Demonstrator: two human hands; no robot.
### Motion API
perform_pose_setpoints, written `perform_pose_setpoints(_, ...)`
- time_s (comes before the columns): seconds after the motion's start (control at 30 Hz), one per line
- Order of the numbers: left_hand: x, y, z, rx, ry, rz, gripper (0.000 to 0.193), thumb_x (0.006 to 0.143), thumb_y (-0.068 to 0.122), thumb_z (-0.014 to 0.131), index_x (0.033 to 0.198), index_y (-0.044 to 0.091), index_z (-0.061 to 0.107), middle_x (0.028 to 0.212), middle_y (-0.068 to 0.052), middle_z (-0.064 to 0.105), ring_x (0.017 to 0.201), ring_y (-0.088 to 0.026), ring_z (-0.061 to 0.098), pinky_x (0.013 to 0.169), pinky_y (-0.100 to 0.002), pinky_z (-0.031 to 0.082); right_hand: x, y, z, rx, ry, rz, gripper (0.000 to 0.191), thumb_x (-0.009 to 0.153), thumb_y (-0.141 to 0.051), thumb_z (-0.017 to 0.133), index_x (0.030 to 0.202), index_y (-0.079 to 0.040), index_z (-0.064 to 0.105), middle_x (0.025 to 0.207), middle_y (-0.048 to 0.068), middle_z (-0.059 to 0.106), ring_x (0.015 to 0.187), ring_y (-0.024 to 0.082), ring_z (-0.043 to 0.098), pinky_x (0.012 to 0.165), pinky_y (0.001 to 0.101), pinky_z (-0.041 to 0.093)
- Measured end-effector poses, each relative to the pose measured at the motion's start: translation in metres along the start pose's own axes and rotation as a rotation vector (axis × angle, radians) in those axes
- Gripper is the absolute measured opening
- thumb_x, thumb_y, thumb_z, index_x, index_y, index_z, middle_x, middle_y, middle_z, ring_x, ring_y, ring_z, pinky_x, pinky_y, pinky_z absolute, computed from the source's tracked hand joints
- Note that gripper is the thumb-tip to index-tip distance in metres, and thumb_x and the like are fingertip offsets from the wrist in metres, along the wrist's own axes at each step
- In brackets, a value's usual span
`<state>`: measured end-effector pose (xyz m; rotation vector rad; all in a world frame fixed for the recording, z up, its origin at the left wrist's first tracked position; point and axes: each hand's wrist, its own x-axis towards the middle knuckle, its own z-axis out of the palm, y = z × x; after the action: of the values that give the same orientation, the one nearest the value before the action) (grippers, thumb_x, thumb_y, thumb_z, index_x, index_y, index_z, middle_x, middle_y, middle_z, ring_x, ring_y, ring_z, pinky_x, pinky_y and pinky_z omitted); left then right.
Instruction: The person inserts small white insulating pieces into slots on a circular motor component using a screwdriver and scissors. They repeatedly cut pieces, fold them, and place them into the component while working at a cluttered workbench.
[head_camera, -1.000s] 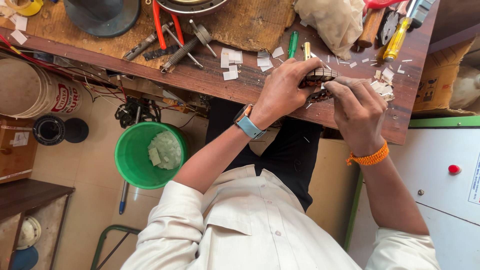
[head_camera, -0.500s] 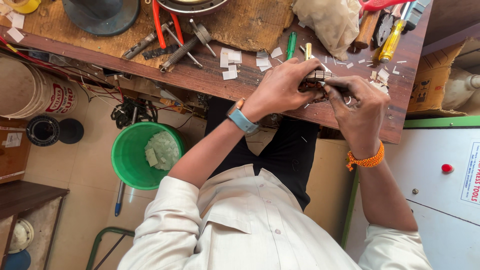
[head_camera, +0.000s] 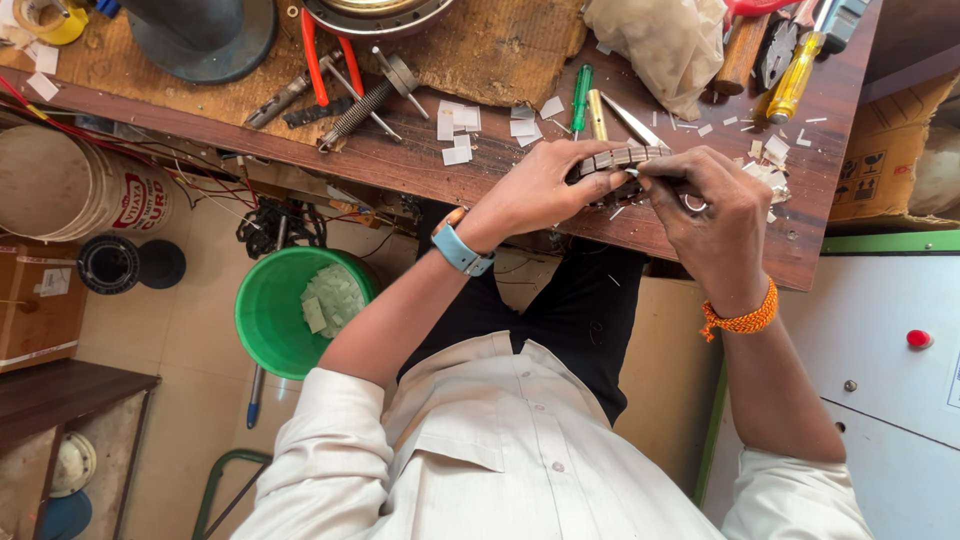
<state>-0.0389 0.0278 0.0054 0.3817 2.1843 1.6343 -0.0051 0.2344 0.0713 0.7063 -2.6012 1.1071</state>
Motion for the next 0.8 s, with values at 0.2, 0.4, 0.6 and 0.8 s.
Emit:
perform_pose_setpoints(0.2,-0.007,0.000,0.002,0.284,0.062,0.412,0.041,0.096,0.027,0.065,0.137,0.020,0.061,0.110,-0.013,0.076,0.104,-0.034,0.068,0.088,-0.048,0.056,-0.010,0.001,-0.013,-0.058,-0.050,-0.061,0.018,0.091,0.006,0.081,0.105,-0.002,0.074,0.098,0.010,0.073,0.086,0.019,0.071,0.075,0.0285,0.055)
perform_pose_setpoints(0.4,-0.012,0.007,0.014,0.388,0.100,0.264,0.040,0.095,0.031,0.068,0.134,0.023,0.059,0.099,-0.013,0.073,0.099,-0.036,0.068,0.080,-0.051,0.054,-0.022,0.013,-0.007,-0.094,-0.026,-0.107,0.016,0.098,0.010,0.081,0.106,-0.003,0.075,0.100,0.010,0.073,0.088,0.021,0.072,0.072,0.0287,0.055)
perform_pose_setpoints(0.6,-0.003,0.017,0.013,0.379,0.106,0.316,0.040,0.091,0.026,0.070,0.129,0.020,0.060,0.097,-0.014,0.074,0.096,-0.036,0.069,0.077,-0.052,0.054,-0.019,0.018,-0.017,-0.274,-0.095,-0.308,0.026,0.093,0.012,0.077,0.114,-0.004,0.073,0.104,0.011,0.070,0.094,0.027,0.068,0.080,0.0361,0.056)
perform_pose_setpoints(0.8,-0.002,0.020,0.011,0.389,0.088,0.304,0.030,0.092,0.027,0.070,0.119,0.016,0.062,0.092,-0.015,0.073,0.091,-0.038,0.069,0.072,-0.053,0.052,-0.016,0.008,-0.025,-0.388,-0.213,-0.302,0.030,0.090,0.011,0.075,0.116,-0.004,0.072,0.108,0.011,0.069,0.099,0.028,0.067,0.083,0.0382,0.056)
